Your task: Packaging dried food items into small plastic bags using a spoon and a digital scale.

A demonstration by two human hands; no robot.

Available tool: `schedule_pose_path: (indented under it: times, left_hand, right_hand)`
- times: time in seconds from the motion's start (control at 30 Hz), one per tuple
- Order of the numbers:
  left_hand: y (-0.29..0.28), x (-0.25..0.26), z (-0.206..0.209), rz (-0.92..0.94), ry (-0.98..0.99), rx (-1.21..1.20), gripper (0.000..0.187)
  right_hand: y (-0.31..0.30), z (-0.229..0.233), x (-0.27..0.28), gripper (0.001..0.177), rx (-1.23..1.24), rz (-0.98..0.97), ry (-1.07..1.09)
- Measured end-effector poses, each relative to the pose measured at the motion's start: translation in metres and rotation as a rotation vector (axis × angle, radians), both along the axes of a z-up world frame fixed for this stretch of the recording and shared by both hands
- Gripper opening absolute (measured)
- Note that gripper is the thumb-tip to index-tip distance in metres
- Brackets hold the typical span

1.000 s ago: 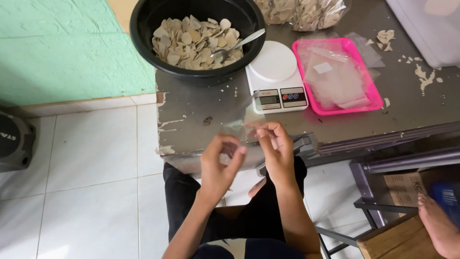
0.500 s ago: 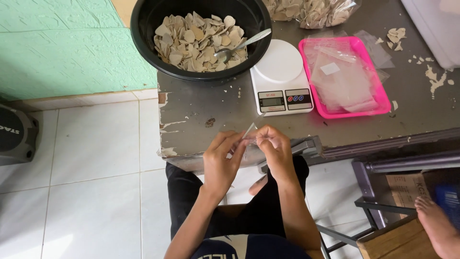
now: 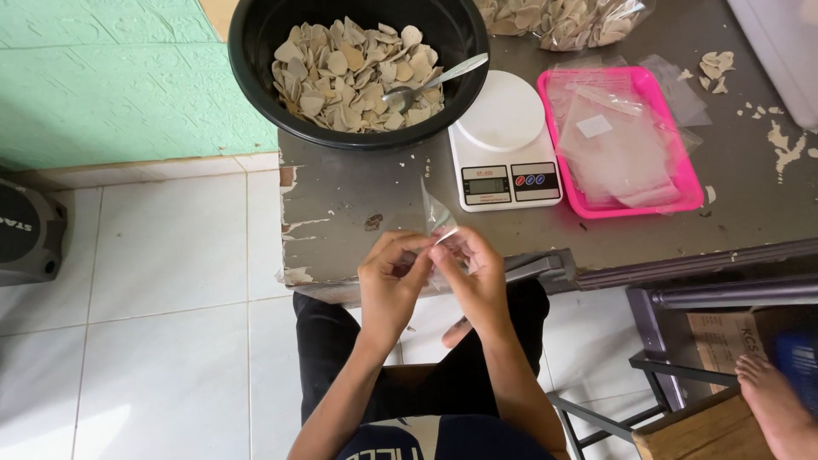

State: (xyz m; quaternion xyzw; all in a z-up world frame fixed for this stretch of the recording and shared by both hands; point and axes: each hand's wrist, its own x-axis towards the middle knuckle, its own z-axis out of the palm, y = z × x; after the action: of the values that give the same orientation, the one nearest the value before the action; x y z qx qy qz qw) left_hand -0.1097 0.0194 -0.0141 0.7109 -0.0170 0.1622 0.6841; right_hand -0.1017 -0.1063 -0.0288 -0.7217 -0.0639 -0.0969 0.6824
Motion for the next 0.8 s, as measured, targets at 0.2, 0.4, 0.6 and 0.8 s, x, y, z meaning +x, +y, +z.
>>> schedule_pose_path:
  times: [0.2,0.4,0.6,0.8]
  left_hand:
    - [0.014,-0.001,-0.001,0.015,-0.019,0.010,0.025]
    - [0.010,0.001,-0.001,0.042,0.001,0.046,0.010]
    - [0.014,-0.001,-0.002,0.082,-0.028,-0.024,0.007]
    - [0.001,-0.005,-0.017,0.177,-0.224,0.249,0.011]
  right_hand:
    - [-0.003,0.010,0.006,0.015,-0.103,-0.110,-0.148]
    - [0.001,0.009,0.005,0.016,-0.075,-0.005,-0.095]
    - [-0.009,-0.019,0.005,0.015,0.005,-0.056,-0.073]
    - [-0.002,0.002,-0.004,0.037,-0.182,-0.073,-0.093]
